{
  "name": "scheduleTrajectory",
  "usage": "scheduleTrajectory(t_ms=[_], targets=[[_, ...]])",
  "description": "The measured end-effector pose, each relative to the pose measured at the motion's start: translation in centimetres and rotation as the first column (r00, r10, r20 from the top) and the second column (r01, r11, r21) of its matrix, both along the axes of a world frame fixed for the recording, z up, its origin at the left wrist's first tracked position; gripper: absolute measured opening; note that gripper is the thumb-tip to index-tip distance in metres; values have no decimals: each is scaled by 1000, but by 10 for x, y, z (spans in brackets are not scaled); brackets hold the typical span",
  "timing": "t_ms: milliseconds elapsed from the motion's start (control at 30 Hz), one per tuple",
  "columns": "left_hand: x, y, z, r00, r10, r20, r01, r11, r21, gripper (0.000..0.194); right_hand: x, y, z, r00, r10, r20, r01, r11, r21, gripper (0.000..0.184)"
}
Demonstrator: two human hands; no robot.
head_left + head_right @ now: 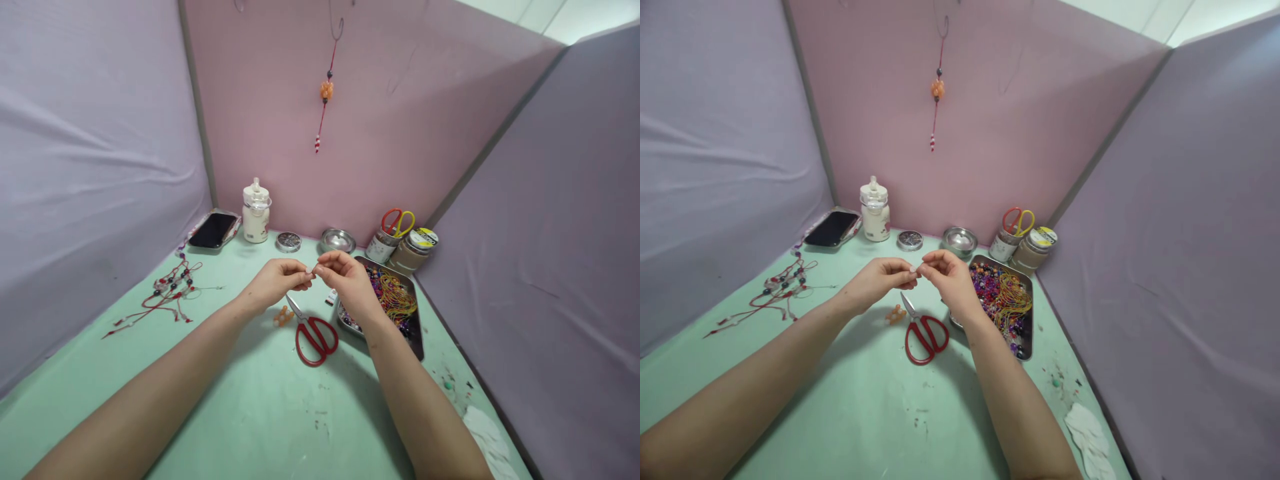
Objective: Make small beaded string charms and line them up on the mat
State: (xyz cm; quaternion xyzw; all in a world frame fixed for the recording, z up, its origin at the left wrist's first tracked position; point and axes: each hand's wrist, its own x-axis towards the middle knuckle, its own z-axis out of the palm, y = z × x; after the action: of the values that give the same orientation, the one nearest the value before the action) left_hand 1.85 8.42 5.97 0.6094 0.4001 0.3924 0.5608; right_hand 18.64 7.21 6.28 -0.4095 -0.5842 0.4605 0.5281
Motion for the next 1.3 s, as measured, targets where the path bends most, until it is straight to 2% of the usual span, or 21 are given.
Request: scheduleTrajectory(t_ms=[233,667,767,900,1100,1300], targets=[[-1,-3,5,992,-12,-127,18,999,50,23,-4,-3,1,995,-81,53,74,989,125,12],[0,-8,12,974,40,-222,-2,986,167,32,-5,-2,0,991,-130,29,124,978,167,12],[0,-8,12,978,33,-208,8,981,194,33,-7,-2,0,989,-144,-8,144,974,176,12],[1,-7,11,982,58,-181,-28,986,162,35,-7,-2,-1,991,-133,-19,134,974,183,12],[5,-7,6,993,107,-39,-102,988,119,28,-6,0,-3,988,-157,9,153,970,188,15],[6,-6,4,981,192,-8,-187,962,199,28,-5,-1,-2,980,-194,41,182,963,199,15]])
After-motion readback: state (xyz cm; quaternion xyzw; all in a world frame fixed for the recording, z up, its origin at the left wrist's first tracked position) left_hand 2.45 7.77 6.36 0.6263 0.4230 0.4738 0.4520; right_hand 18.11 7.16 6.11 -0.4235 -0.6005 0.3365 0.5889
